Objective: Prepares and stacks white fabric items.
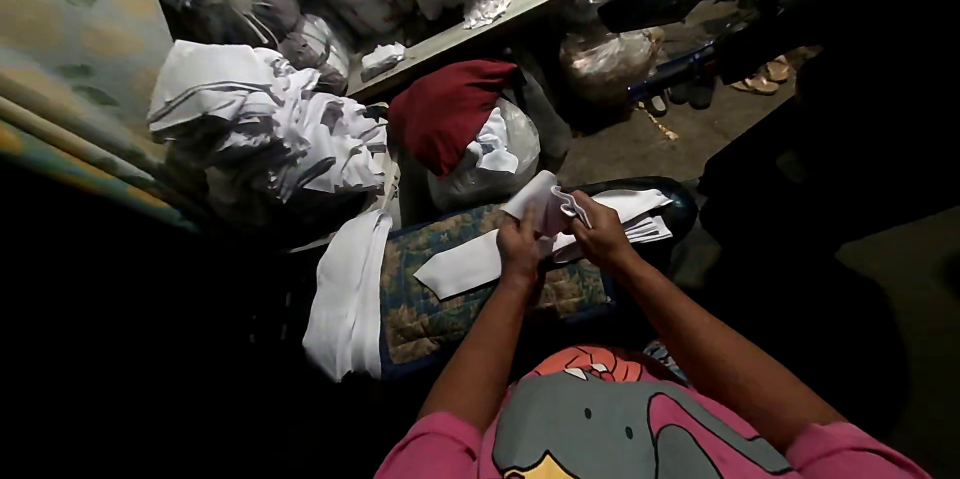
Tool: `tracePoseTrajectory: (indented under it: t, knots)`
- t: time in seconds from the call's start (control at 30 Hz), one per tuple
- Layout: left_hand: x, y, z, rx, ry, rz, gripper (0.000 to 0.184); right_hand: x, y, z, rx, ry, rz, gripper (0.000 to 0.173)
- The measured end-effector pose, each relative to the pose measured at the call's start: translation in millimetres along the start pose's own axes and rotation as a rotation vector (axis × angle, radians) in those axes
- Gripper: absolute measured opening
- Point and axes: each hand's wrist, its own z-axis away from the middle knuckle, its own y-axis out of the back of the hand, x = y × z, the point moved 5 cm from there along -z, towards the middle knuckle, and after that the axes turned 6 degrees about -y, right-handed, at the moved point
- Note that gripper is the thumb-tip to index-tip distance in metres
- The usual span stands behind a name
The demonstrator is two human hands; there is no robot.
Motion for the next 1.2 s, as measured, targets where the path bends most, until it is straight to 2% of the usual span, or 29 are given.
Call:
tracePoseTrajectory:
  t: [0.1, 0.2, 0.27, 0.33, 0.43, 0.53, 0.63, 0.7, 0.77, 0.9, 1.07, 1.2]
  knots:
    - [12, 28, -18, 0.146, -0.032, 0.073, 0.026, 13, 23, -13, 0.045, -0.065, -0.173, 0.031]
    - [24, 71, -23, 0.291, -0.095, 0.115, 0.023, 32, 60, -28, 0.196, -0.115, -0.373, 0.026]
    - [21, 99, -20, 0.385, -0.096, 0.125, 0.025, 46, 83, -35, 0.291, -0.18, -0.416, 0.025]
    - [7, 121, -13, 0.469, -0.028, 0.157, 0.033, 66, 97, -39, 0.381, -0.265, -0.382, 0.028]
    - [-26, 143, 0, 0.558, 0.123, 0.158, 0.038, 99, 97, -41, 0.406, -0.456, -0.322, 0.032]
    - [-58, 157, 11, 0.561, 0.279, 0.148, 0.053, 131, 86, -41, 0.33, -0.577, -0.151, 0.037]
    - [-62, 164, 13, 0.555, 0.347, 0.178, 0.051, 151, 79, -36, 0.297, -0.658, -0.052, 0.044]
    - [-57, 166, 10, 0.504, 0.336, 0.104, 0.049, 157, 78, -34, 0.287, -0.679, -0.009, 0.048]
    - [-50, 172, 8, 0.451, 0.287, -0.046, 0.046, 156, 80, -34, 0.271, -0.672, 0.043, 0.045]
    - [-39, 185, 13, 0.4, 0.219, -0.272, 0.053, 155, 82, -34, 0.283, -0.671, 0.073, 0.042]
    - [-56, 198, 23, 0.346, 0.314, -0.278, 0.05, 159, 77, -34, 0.284, -0.668, 0.071, 0.043]
    - [-39, 197, 14, 0.314, 0.299, -0.31, 0.037, 137, 81, -37, 0.333, -0.629, -0.057, 0.042]
